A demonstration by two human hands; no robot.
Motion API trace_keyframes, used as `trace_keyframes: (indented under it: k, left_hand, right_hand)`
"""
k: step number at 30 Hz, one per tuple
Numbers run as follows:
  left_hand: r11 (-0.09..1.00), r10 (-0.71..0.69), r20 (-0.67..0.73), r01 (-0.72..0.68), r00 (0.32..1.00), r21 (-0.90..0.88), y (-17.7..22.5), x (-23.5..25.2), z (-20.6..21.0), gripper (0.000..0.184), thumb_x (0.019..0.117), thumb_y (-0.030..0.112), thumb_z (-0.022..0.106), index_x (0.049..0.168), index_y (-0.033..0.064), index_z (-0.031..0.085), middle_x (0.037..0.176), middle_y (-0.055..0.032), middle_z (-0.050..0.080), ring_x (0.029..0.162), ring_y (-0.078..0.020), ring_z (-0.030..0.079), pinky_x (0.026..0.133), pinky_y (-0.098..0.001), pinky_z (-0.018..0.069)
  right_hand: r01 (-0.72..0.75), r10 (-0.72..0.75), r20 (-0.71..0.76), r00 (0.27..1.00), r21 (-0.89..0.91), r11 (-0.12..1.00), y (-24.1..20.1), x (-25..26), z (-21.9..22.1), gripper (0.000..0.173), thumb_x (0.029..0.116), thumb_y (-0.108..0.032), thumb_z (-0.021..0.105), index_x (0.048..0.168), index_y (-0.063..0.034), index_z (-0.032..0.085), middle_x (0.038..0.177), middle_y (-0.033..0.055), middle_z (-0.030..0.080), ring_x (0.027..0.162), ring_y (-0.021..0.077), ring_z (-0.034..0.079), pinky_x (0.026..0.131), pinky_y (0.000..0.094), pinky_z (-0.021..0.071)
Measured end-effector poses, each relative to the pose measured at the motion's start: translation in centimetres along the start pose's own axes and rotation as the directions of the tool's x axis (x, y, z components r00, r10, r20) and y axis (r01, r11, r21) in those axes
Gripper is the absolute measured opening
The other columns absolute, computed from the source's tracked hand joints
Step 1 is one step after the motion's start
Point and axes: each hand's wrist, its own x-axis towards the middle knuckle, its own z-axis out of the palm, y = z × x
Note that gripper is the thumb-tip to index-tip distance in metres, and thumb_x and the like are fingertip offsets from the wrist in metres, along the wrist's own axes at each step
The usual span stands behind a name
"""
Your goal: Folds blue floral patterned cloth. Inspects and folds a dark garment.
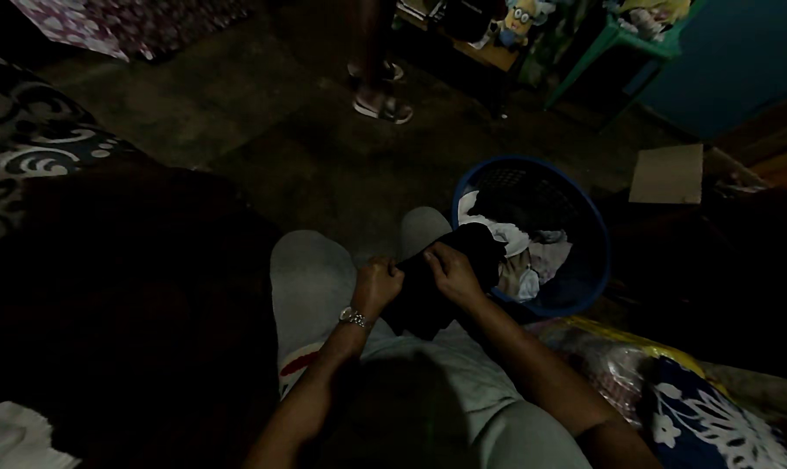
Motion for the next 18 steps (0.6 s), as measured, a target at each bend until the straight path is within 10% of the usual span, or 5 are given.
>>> trace_keyframes:
  k: [10, 13, 18]
  left_hand:
    - [0.992, -0.086, -0.264, 0.059, 0.961, -0.110, -2.7, 0.2, -1.8, 0.022, 0.0975, 0.010, 0.060, 0.100, -0.0096, 0.071, 0.092, -0.0242, 0.070, 0.086, -0.0342, 0.069, 0.083, -0.0510, 0.0554]
    - [0.925, -0.236, -0.302, 0.118, 0.924, -0.362, -4.5, 0.2, -3.5, 0.017, 0.0993, 0.011, 0.062, 0.103, -0.0033, 0.070, 0.083, -0.0096, 0.072, 0.070, -0.0120, 0.068, 0.069, -0.0314, 0.0589]
    - [0.868, -0.271, -0.185, 0.157, 0.944, -0.472, -4.0, -0.4, -2.8, 0.027, 0.1106, 0.016, 0.037, 0.112, -0.0032, 0.056, 0.078, -0.0080, 0.056, 0.065, -0.0129, 0.058, 0.064, -0.0311, 0.0520]
  right_hand:
    - [-0.046, 0.042, 0.031, 0.999, 0.138, 0.989, 0.3, 0.3, -0.2, 0.027, 0.1065, -0.015, 0.049, 0.104, 0.0039, 0.068, 0.093, 0.0107, 0.070, 0.085, 0.0110, 0.067, 0.082, 0.0272, 0.0554]
    - [-0.057, 0.054, 0.027, 0.998, 0.147, 0.988, 0.6, 0.3, -0.5, 0.027, 0.1068, -0.016, 0.049, 0.105, 0.0032, 0.068, 0.092, 0.0089, 0.070, 0.085, 0.0097, 0.066, 0.083, 0.0269, 0.0553]
    - [-0.068, 0.066, 0.019, 0.998, 0.228, 0.971, 0.7, 0.3, -0.6, 0.025, 0.1069, -0.013, 0.048, 0.102, 0.0019, 0.068, 0.089, 0.0054, 0.069, 0.084, 0.0070, 0.066, 0.082, 0.0250, 0.0555]
